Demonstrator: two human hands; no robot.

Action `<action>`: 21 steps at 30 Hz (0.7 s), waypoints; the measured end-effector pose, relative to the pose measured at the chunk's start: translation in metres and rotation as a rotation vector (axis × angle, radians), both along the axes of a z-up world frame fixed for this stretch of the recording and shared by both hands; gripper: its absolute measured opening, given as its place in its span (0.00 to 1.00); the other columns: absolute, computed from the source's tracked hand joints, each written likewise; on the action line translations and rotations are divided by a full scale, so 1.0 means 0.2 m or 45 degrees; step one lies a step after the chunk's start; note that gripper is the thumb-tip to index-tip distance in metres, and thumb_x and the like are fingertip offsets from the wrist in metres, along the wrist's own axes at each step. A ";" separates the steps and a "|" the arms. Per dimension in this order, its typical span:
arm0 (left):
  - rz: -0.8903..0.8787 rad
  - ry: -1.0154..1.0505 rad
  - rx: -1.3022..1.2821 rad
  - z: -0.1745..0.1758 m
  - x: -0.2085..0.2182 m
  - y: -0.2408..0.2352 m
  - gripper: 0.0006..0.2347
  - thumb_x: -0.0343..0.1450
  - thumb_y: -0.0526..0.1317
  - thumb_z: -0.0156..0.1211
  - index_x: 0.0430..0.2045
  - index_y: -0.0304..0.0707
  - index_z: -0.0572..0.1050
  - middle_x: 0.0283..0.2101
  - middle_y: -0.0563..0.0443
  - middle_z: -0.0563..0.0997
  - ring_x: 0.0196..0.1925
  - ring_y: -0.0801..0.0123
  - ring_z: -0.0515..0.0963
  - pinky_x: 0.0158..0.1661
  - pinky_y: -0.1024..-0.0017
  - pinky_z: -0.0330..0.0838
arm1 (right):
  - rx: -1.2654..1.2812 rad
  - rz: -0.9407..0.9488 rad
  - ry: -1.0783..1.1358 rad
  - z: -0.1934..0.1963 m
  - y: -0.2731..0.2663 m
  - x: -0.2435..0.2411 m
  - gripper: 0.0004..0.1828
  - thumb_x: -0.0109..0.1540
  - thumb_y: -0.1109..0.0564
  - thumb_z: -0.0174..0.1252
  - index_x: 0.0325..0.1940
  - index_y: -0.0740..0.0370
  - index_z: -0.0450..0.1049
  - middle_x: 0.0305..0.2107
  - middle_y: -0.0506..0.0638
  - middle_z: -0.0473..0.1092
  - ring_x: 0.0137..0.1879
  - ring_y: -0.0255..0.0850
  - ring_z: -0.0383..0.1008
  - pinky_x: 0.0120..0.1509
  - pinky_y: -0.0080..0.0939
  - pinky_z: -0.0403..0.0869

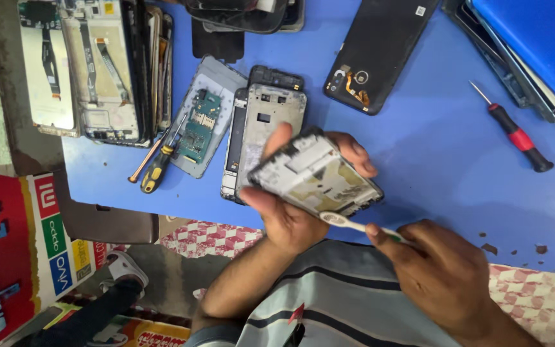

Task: The person uses a screwdriver to pry and scrape residue from the inside of a white smartphone chassis, then switches to a toothbrush to scrub the interior and exterior surfaces of the chassis and a black phone back cover. The cleaned parts are placed on the workbench.

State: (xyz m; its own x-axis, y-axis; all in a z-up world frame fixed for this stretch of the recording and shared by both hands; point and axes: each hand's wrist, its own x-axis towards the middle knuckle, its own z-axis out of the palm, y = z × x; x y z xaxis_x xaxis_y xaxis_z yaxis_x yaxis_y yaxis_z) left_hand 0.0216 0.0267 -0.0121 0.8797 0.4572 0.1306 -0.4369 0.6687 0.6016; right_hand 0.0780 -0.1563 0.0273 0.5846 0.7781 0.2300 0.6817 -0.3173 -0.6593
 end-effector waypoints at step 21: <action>0.471 -0.187 0.338 0.01 0.05 -0.12 0.36 0.74 0.73 0.21 0.72 0.57 0.59 0.49 0.33 0.75 0.49 0.51 0.79 0.49 0.51 0.78 | 0.045 -0.068 -0.108 0.03 -0.10 0.04 0.07 0.55 0.66 0.69 0.37 0.66 0.81 0.25 0.56 0.71 0.25 0.41 0.69 0.25 0.40 0.65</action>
